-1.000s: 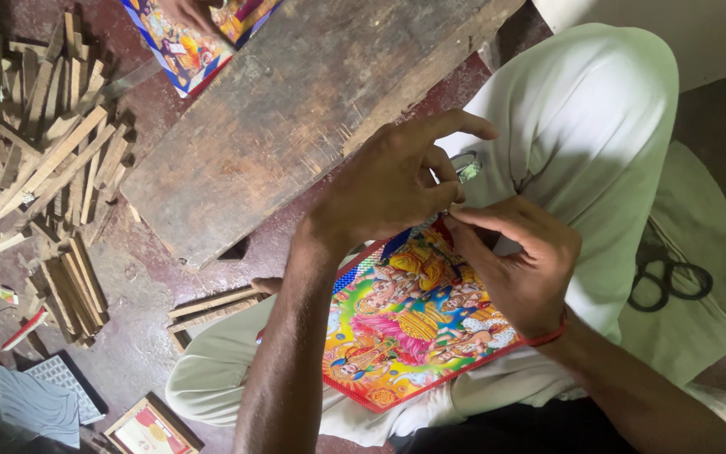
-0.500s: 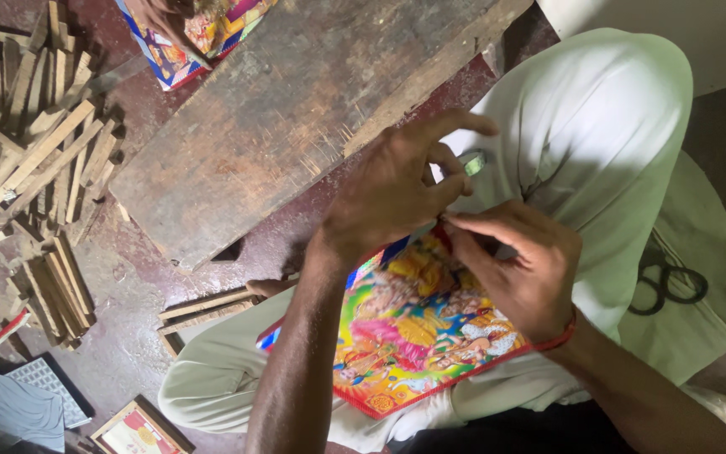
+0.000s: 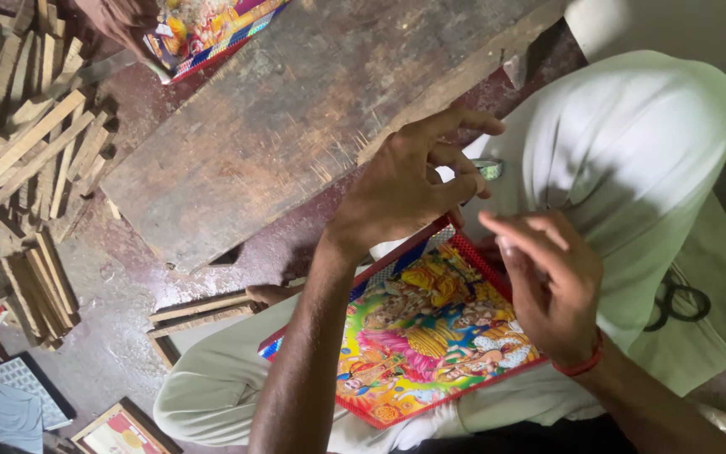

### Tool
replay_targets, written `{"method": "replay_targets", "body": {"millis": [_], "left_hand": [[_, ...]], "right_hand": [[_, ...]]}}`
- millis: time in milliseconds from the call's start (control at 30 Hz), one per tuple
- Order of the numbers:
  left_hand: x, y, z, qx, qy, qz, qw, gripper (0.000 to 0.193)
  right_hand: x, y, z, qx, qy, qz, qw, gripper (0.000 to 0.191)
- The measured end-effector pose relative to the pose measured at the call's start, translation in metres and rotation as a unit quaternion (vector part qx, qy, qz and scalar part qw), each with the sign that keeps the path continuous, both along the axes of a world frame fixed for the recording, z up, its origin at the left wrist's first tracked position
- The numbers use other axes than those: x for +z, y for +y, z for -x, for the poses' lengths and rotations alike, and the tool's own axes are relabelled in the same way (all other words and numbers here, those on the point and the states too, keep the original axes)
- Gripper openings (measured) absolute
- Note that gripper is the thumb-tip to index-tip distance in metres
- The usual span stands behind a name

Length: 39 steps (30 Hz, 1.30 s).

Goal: The person sits on the floor and applies decorative tape to the edges of printed religious images. They smooth the tape along the borders, tear off pieces, and place the finished prints on a wooden board.

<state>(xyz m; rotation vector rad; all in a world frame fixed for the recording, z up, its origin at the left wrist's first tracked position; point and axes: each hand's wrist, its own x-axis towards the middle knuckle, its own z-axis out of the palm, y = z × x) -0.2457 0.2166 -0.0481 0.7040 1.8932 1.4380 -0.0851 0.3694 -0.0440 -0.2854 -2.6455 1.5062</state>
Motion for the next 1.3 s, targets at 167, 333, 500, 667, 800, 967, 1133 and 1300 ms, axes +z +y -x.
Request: {"method": "replay_targets", "body": {"millis": [167,333,500,667,800,967,1133,1300], "left_hand": [[-0.002,-0.003,0.014,0.016,-0.149,0.088,0.985,0.048],[-0.019,-0.013,0.027,0.025,-0.176,0.053,0.983,0.048],[-0.048,-0.026,0.040,0.031,-0.159,0.006,0.987,0.047],[-0.066,-0.036,0.054,0.027,-0.278,0.056,0.959,0.046],[-0.072,-0.050,0.068,0.034,-0.312,0.064,0.947,0.044],[-0.074,-0.101,0.057,0.147,-0.270,-0.013,0.951,0.038],[-0.091,-0.149,0.029,0.169,-0.223,0.025,0.960,0.026],[-0.123,-0.165,0.016,0.090,-0.220,-0.016,0.971,0.022]], "right_hand": [[-0.004,-0.009,0.007,0.053,0.018,-0.024,0.998,0.049],[-0.019,-0.017,0.023,0.081,-0.036,-0.019,0.996,0.053],[-0.034,-0.026,0.039,0.073,-0.073,-0.040,0.994,0.046],[-0.044,-0.037,0.048,0.062,-0.093,-0.063,0.992,0.041],[-0.055,-0.040,0.051,0.073,-0.101,-0.048,0.991,0.042],[-0.097,-0.026,0.030,0.032,-0.128,-0.119,0.984,0.038],[-0.175,0.016,0.004,0.125,-0.094,-0.132,0.979,0.044],[-0.205,0.022,-0.003,0.078,-0.162,-0.124,0.976,0.041]]}}
